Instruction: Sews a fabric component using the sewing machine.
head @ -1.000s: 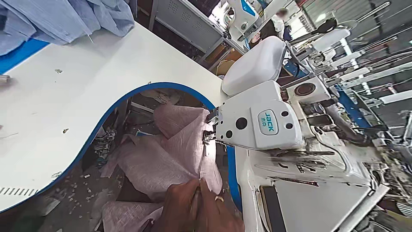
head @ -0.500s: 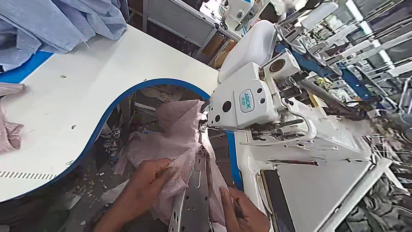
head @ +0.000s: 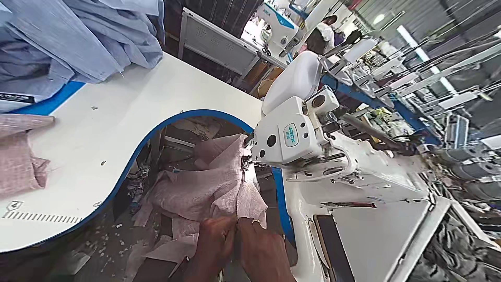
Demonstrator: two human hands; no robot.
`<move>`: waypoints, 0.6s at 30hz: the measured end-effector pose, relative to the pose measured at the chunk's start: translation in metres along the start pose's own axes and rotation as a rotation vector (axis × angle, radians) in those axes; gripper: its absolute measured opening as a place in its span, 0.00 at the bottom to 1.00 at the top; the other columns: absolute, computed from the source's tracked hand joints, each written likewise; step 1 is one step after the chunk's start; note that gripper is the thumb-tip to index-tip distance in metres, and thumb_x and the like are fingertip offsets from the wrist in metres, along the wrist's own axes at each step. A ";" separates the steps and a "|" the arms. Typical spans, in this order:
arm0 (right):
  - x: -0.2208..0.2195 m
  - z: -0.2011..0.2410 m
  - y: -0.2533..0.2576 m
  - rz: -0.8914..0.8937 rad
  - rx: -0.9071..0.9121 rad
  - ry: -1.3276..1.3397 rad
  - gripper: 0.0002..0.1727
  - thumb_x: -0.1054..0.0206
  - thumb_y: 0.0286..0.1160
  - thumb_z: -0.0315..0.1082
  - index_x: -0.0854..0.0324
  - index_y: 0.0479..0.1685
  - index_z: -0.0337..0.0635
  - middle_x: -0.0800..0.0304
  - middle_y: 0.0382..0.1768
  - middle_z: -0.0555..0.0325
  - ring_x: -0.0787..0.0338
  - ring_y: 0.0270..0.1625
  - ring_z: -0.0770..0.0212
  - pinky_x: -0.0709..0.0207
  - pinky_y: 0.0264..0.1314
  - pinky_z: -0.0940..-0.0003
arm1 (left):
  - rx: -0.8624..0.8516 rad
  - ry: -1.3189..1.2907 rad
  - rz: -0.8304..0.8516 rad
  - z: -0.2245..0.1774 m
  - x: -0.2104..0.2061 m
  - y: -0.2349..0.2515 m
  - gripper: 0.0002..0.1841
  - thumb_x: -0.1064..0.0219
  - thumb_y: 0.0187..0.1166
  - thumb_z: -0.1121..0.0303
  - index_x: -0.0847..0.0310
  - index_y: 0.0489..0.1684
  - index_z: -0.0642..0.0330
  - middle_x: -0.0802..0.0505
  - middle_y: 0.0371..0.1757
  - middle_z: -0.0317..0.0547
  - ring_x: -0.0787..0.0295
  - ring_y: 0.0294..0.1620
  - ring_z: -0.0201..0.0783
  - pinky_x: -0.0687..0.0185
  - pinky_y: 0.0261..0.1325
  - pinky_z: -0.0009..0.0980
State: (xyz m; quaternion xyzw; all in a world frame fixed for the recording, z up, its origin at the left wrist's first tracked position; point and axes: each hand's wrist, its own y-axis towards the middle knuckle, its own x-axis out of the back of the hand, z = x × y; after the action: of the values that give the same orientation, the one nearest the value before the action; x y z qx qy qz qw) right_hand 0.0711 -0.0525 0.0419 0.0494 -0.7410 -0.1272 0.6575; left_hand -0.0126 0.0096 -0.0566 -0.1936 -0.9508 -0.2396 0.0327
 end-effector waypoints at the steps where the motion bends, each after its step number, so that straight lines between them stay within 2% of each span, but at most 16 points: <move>1: 0.002 0.002 -0.004 -0.022 -0.036 0.007 0.07 0.35 0.64 0.29 0.14 0.24 0.40 0.19 0.14 0.55 0.17 0.11 0.58 0.29 0.09 0.65 | -0.005 0.042 0.015 -0.006 0.005 0.001 0.14 0.41 0.77 0.70 0.10 0.25 0.62 0.12 0.16 0.43 0.16 0.16 0.34 0.25 0.21 0.32; 4: 0.003 0.006 -0.020 -0.116 -0.130 0.047 0.11 0.37 0.71 0.30 0.12 0.25 0.38 0.17 0.14 0.54 0.17 0.13 0.61 0.29 0.13 0.69 | 0.027 0.098 0.115 -0.027 0.015 -0.004 0.13 0.39 0.78 0.71 0.05 0.40 0.66 0.09 0.18 0.46 0.12 0.16 0.41 0.20 0.21 0.39; 5: 0.000 0.008 -0.022 -0.146 -0.152 0.046 0.11 0.36 0.71 0.31 0.13 0.24 0.38 0.17 0.14 0.55 0.18 0.13 0.62 0.30 0.13 0.71 | 0.017 0.110 0.140 -0.027 0.015 -0.006 0.13 0.40 0.77 0.71 0.05 0.39 0.65 0.10 0.17 0.46 0.13 0.15 0.41 0.22 0.20 0.39; 9: -0.010 0.010 -0.012 -0.213 -0.174 0.040 0.10 0.37 0.69 0.31 0.11 0.28 0.36 0.16 0.16 0.56 0.18 0.14 0.64 0.29 0.14 0.73 | -0.067 0.141 0.114 -0.010 0.008 0.007 0.14 0.41 0.77 0.68 0.11 0.25 0.59 0.17 0.12 0.41 0.19 0.12 0.37 0.29 0.15 0.35; 11: -0.018 0.008 -0.010 -0.254 -0.171 0.031 0.12 0.38 0.70 0.32 0.11 0.28 0.37 0.16 0.16 0.56 0.18 0.14 0.63 0.28 0.14 0.72 | -0.064 0.174 0.095 -0.008 0.006 0.013 0.14 0.43 0.76 0.68 0.13 0.23 0.58 0.16 0.13 0.41 0.17 0.13 0.37 0.27 0.16 0.37; 12: -0.019 0.007 -0.010 -0.268 -0.177 0.031 0.12 0.39 0.71 0.33 0.12 0.27 0.37 0.16 0.16 0.56 0.17 0.14 0.63 0.28 0.15 0.72 | -0.054 0.194 0.098 -0.010 0.007 0.016 0.14 0.43 0.76 0.68 0.12 0.25 0.58 0.15 0.13 0.41 0.16 0.14 0.38 0.26 0.16 0.38; 15: -0.021 0.005 -0.018 -0.280 -0.213 0.069 0.13 0.36 0.70 0.33 0.11 0.25 0.36 0.14 0.16 0.54 0.16 0.16 0.62 0.26 0.17 0.72 | -0.010 0.212 0.177 -0.021 0.014 0.017 0.15 0.42 0.79 0.69 0.06 0.40 0.62 0.13 0.14 0.44 0.15 0.14 0.43 0.24 0.16 0.42; 18: -0.022 0.009 -0.028 -0.273 -0.259 0.099 0.12 0.35 0.69 0.34 0.10 0.26 0.36 0.13 0.17 0.54 0.14 0.17 0.63 0.25 0.19 0.73 | -0.033 0.225 0.181 -0.017 0.013 0.011 0.16 0.44 0.78 0.68 0.06 0.41 0.62 0.16 0.11 0.43 0.18 0.10 0.42 0.28 0.13 0.40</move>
State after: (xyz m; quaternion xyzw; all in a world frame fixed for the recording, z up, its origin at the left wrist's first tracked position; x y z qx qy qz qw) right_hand 0.0623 -0.0734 0.0128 0.0707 -0.6714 -0.3070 0.6708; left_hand -0.0205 0.0155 -0.0349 -0.2510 -0.9157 -0.2717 0.1573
